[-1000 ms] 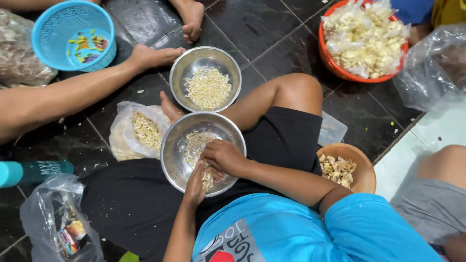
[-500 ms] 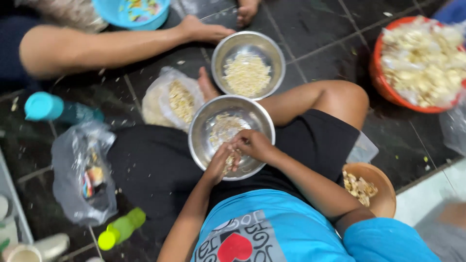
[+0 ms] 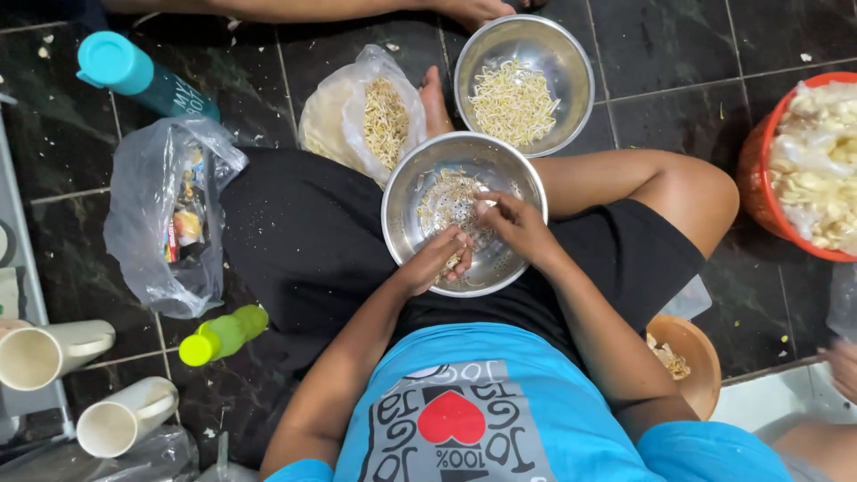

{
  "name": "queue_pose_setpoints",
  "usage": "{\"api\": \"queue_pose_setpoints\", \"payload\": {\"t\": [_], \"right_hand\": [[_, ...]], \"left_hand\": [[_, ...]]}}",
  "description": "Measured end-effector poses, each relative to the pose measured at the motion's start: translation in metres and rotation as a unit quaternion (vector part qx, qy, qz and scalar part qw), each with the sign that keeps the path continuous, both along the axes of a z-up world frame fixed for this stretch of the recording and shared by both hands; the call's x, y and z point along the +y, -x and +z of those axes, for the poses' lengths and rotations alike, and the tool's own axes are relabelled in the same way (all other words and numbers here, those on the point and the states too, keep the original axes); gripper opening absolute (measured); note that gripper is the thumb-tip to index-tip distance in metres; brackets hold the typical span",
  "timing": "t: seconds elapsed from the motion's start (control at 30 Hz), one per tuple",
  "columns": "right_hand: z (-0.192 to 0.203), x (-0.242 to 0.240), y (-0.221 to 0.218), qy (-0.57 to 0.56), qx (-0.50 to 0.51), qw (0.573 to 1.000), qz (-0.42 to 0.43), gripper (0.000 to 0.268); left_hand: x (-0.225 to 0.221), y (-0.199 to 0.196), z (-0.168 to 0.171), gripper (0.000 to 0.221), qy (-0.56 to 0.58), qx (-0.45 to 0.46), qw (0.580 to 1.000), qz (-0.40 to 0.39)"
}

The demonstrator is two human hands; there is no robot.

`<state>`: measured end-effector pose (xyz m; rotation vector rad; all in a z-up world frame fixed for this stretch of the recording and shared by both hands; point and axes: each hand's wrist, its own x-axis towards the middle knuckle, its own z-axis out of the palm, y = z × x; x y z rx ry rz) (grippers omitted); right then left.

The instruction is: The person sits on the floor and manually separates soybean sprouts from their seed husks using both hands. They place the cleaned sprouts into a metal bowl and discard the husks into a separate container.

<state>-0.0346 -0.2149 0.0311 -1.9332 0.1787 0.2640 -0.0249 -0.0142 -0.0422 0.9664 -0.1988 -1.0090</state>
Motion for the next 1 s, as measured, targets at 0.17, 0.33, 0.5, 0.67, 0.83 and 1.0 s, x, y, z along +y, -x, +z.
{"api": "queue_pose_setpoints", "payload": {"t": [0.17,0.33,0.5,0.67,0.83,1.0], "right_hand": [[0.024,0.021,0.008,0.016,0.031,0.997,0.071,0.027],[0.023,0.016,0.006,0.012,0.067,0.995,0.069,0.023],[0.001,0.01,0.003,-0.066,0.072,0.993,0.073,0.02],[-0.017,0.002,-0.001,-0.078,0.033,0.994,0.066,0.016],[-0.013,-0.047,-0.026,-0.018,-0.095,0.995,0.002,0.009],[0.054,-0.049,-0.043,0.051,-0.254,0.965,-0.03,0.048]], "left_hand": [[0.006,-0.005,0.04,0.023,-0.01,-0.006,1.0,-0.01],[0.009,-0.009,0.055,0.016,-0.004,0.0,1.0,-0.028],[0.007,-0.006,0.02,0.021,0.006,0.002,0.999,-0.034],[0.005,-0.006,0.01,0.029,0.035,0.019,0.999,-0.014],[0.007,-0.009,-0.009,0.041,0.045,0.058,0.997,0.013],[0.012,-0.011,0.014,0.061,0.069,0.072,0.995,0.028]]}}
